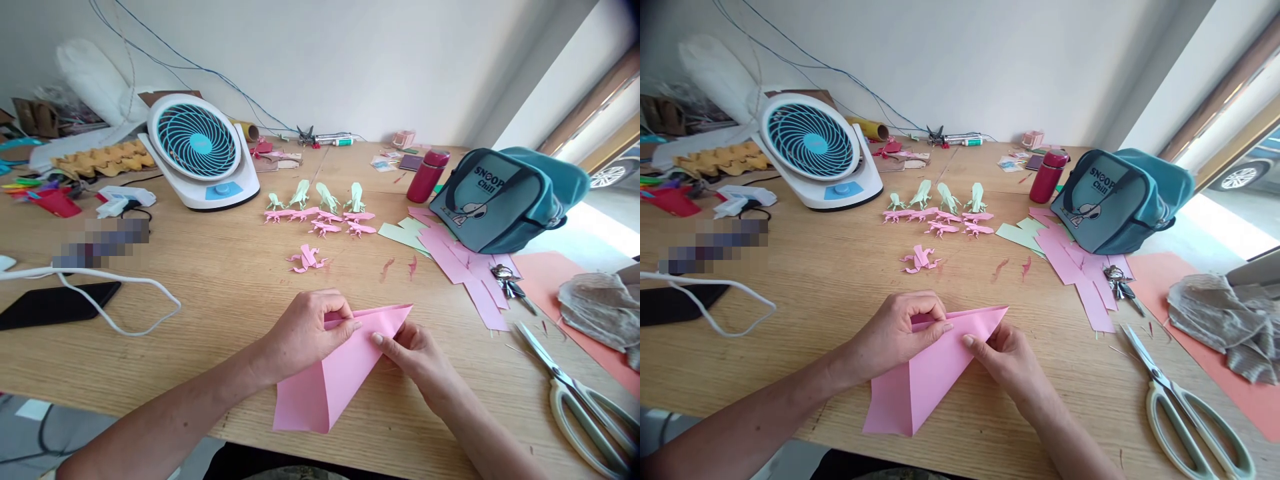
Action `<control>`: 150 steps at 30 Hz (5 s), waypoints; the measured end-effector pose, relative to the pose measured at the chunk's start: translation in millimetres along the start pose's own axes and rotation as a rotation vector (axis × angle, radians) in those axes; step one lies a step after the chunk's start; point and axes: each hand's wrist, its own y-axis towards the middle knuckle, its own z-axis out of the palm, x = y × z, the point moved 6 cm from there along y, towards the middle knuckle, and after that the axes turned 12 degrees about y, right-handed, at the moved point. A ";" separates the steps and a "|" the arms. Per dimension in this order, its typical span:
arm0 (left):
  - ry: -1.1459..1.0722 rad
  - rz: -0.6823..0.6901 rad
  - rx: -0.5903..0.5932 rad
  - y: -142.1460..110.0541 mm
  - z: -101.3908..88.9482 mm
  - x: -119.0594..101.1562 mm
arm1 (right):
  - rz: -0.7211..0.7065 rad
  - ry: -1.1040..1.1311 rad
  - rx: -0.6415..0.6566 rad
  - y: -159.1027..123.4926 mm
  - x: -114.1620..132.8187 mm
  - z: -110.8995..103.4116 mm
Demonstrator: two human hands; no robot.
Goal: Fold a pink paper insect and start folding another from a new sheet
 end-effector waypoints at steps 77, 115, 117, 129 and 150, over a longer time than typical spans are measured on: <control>0.218 0.126 -0.162 -22.7 -18.7 -16.8 | 0.012 0.699 -0.113 11.3 -7.8 -17.4; 0.254 0.175 -0.192 -28.0 -20.4 -21.0 | -0.021 0.701 -0.107 6.1 -1.3 -14.5; 0.250 0.172 -0.196 -28.0 -20.7 -20.9 | -0.028 0.704 -0.123 5.2 0.5 -13.5; 0.251 0.115 -0.177 -24.7 -21.6 -16.5 | -0.074 0.654 -0.134 2.9 1.3 -15.1; 0.203 -0.082 -0.024 -13.1 -23.3 3.4 | -0.271 0.229 -0.204 0.2 3.1 -27.0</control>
